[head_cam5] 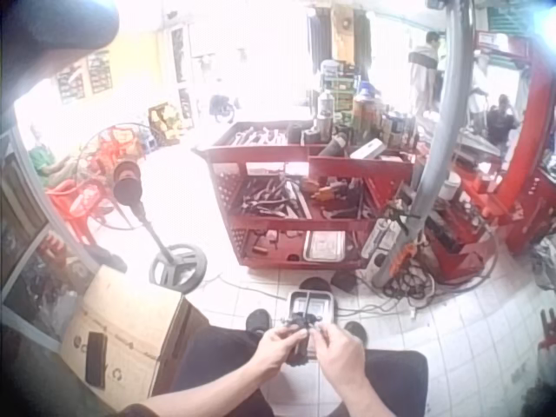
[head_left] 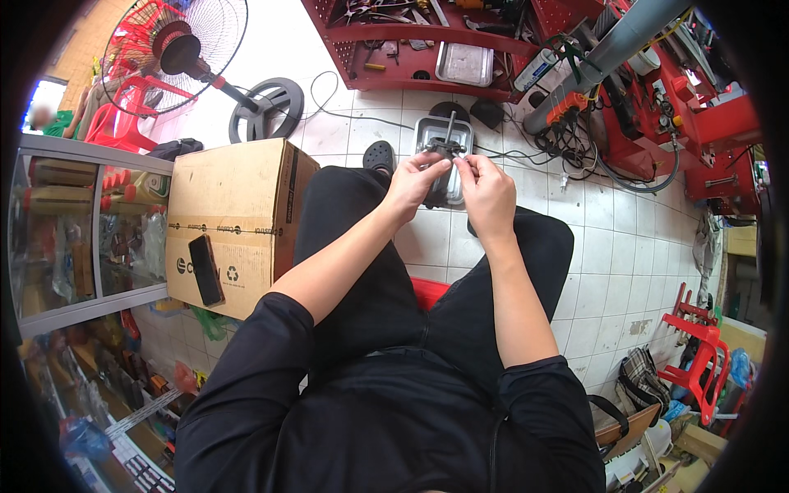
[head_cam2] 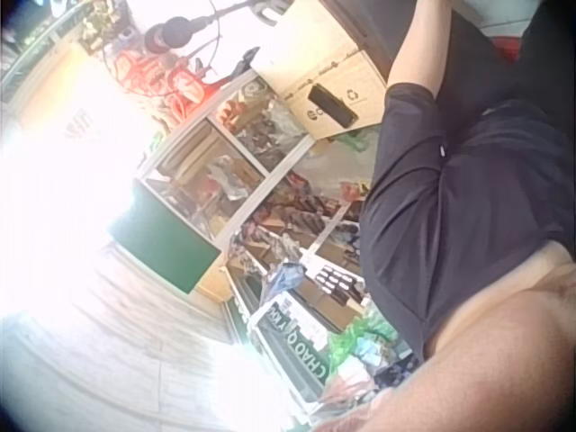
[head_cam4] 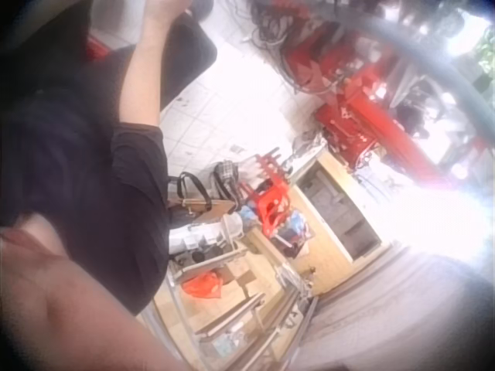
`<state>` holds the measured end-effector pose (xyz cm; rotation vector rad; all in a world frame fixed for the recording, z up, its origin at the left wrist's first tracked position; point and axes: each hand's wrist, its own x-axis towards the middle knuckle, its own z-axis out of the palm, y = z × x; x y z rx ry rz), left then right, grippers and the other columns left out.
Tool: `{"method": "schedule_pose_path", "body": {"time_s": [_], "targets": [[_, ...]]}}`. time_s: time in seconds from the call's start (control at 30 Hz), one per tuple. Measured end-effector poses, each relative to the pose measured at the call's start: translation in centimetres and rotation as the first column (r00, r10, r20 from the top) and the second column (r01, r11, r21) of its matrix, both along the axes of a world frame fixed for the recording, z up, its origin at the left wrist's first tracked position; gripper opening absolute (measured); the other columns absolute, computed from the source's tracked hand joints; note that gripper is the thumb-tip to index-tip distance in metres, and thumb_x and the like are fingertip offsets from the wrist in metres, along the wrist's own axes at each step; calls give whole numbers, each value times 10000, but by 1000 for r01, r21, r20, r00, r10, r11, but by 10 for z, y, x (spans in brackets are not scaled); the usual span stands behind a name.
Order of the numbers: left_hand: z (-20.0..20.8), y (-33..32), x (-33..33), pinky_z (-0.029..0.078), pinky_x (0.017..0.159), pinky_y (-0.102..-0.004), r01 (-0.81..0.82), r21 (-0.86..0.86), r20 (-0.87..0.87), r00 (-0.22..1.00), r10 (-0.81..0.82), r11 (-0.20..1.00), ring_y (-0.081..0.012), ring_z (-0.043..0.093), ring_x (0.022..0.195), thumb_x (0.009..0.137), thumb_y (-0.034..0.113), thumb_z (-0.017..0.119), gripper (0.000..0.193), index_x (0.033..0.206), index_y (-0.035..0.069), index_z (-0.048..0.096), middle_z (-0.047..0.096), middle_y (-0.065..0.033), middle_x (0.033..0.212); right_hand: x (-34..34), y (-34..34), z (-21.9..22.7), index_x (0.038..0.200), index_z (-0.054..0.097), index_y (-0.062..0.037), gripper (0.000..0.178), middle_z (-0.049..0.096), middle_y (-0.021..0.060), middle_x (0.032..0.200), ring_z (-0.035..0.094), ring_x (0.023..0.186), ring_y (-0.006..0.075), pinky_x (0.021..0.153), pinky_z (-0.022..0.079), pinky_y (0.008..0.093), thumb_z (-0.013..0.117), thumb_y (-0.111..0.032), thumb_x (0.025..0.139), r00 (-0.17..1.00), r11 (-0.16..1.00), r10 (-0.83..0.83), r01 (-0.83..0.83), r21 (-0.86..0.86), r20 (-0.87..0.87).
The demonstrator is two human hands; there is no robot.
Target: The person sits on a stool and assembles a mechanical component, likely a bicycle hub or gear, using their hands. They insert a small metal pin into the assembly and rotate the part to check its movement.
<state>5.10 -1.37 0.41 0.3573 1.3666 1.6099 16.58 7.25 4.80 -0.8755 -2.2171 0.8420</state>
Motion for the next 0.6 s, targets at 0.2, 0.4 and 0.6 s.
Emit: {"method": "schedule_pose_path", "body": {"time_s": [0.2,0.4,0.6], "targets": [[1,1,5,450,660,-222,2,26,-47,999,0,1000,-68,558,751,845,186,671,307,1068,-12,597,626,-29,893,2,1,11,695,621,-31,382,618,186,647,604,592,380,536,467,440,542,-343,899,977,993,-78,58,103,200],[0,2,7,450,679,-227,5,29,-71,997,-3,1000,-68,559,780,851,156,656,240,1033,5,617,630,-17,905,2,4,9,670,626,-39,497,599,198,600,599,588,404,543,463,469,443,-416,937,949,993,-116,113,26,292],[0,1,5,454,672,-221,6,38,-17,1000,-5,999,-66,567,774,850,166,662,259,1038,-3,604,632,-29,907,5,2,21,815,640,-39,419,631,197,681,622,643,385,600,480,456,478,-411,917,950,995,-79,93,-32,301]]}}
